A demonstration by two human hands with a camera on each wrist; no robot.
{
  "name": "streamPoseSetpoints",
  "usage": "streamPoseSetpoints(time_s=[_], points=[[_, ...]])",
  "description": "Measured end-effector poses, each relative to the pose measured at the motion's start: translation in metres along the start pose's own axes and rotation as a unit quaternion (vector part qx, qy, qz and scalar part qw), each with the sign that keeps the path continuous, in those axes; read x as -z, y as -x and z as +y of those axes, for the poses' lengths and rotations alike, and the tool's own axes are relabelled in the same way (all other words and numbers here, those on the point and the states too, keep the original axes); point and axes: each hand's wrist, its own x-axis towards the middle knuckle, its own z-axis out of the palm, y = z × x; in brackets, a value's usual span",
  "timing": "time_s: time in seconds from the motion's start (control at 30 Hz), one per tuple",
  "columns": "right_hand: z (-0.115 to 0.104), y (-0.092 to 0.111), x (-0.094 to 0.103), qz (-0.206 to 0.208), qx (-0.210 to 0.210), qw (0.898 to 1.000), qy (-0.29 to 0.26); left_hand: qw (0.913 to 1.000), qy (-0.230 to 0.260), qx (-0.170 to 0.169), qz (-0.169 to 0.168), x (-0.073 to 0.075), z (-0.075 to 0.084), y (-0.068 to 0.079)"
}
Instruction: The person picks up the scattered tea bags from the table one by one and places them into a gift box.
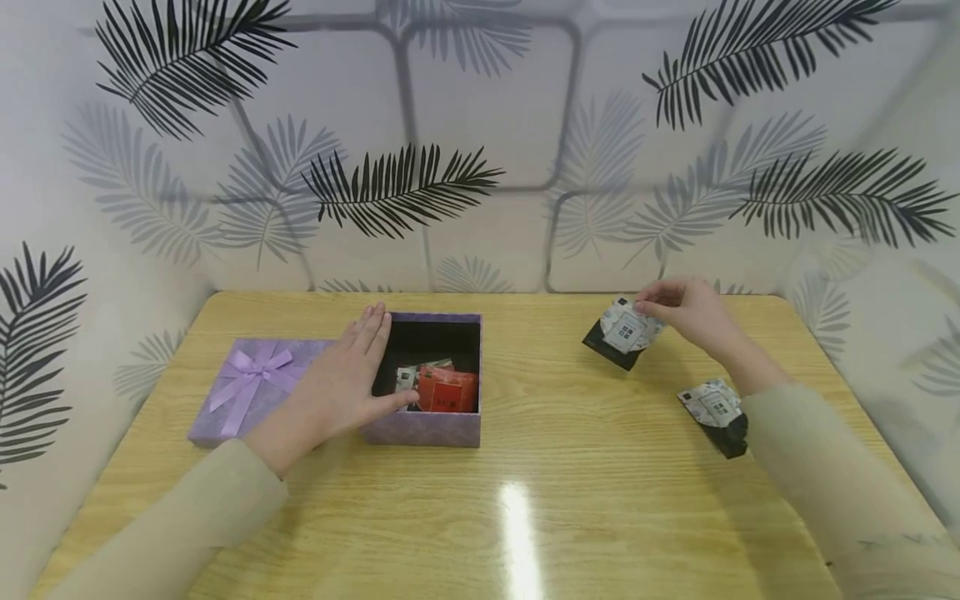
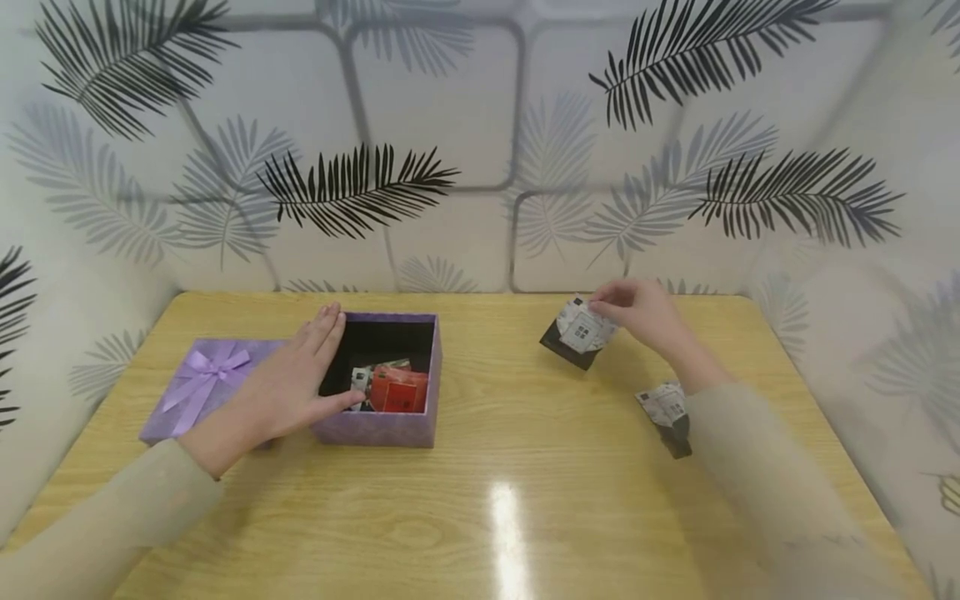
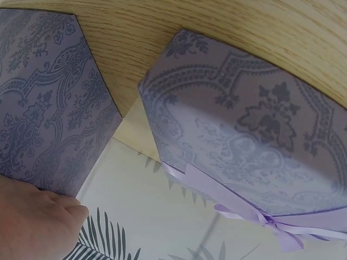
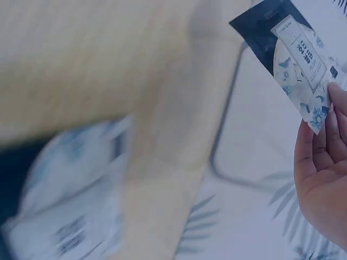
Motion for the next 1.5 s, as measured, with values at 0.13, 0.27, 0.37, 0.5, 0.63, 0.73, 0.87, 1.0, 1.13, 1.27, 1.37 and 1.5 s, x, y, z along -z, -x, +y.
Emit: streamPoseSetpoints(time_s=[0.13, 0.27, 0.37, 0.5, 0.63, 0.73, 0.87, 1.0, 1.13, 1.27, 1.37, 1.5], points=[[-0.028, -0.011, -0.009, 0.007, 0.012, 1.000, -0.017, 1.0000, 0.000, -0.002, 0.001, 0.000, 0.000, 0.000], [-0.055, -0.021, -0.020, 0.009, 0.034, 0.998, -0.042, 1.0000, 0.000, -0.002, 0.001, 0.000, 0.000, 0.000], [-0.073, -0.026, -0.028, 0.008, 0.060, 0.996, -0.064, 1.0000, 0.000, 0.000, -0.001, 0.000, 0.000, 0.000], [-0.096, -0.030, -0.039, 0.012, 0.089, 0.993, -0.076, 1.0000, -0.002, 0.001, -0.005, 0.000, -0.001, 0.000], [-0.116, -0.033, -0.050, 0.006, 0.106, 0.991, -0.087, 1.0000, -0.004, 0.001, -0.006, 0.000, 0.000, 0.000], [-0.130, -0.035, -0.059, -0.002, 0.119, 0.988, -0.099, 1.0000, -0.004, 0.000, -0.004, 0.000, -0.001, 0.000], [-0.147, -0.036, -0.072, -0.012, 0.143, 0.982, -0.124, 1.0000, -0.003, -0.002, -0.001, 0.000, -0.001, -0.001], [-0.161, -0.037, -0.085, -0.020, 0.164, 0.975, -0.146, 1.0000, -0.002, -0.003, 0.000, 0.000, -0.001, 0.000], [-0.171, -0.038, -0.098, -0.036, 0.169, 0.972, -0.162, 1.0000, 0.003, -0.002, 0.002, 0.000, -0.001, 0.000], [-0.179, -0.037, -0.110, -0.051, 0.164, 0.971, -0.164, 1.0000, 0.008, 0.001, 0.004, -0.001, -0.001, 0.000], [-0.185, -0.035, -0.118, -0.058, 0.167, 0.972, -0.156, 0.9999, 0.013, 0.002, 0.006, -0.001, -0.001, 0.000], [-0.190, -0.033, -0.128, -0.075, 0.186, 0.970, -0.141, 0.9998, 0.020, 0.006, 0.005, -0.001, -0.001, -0.001]])
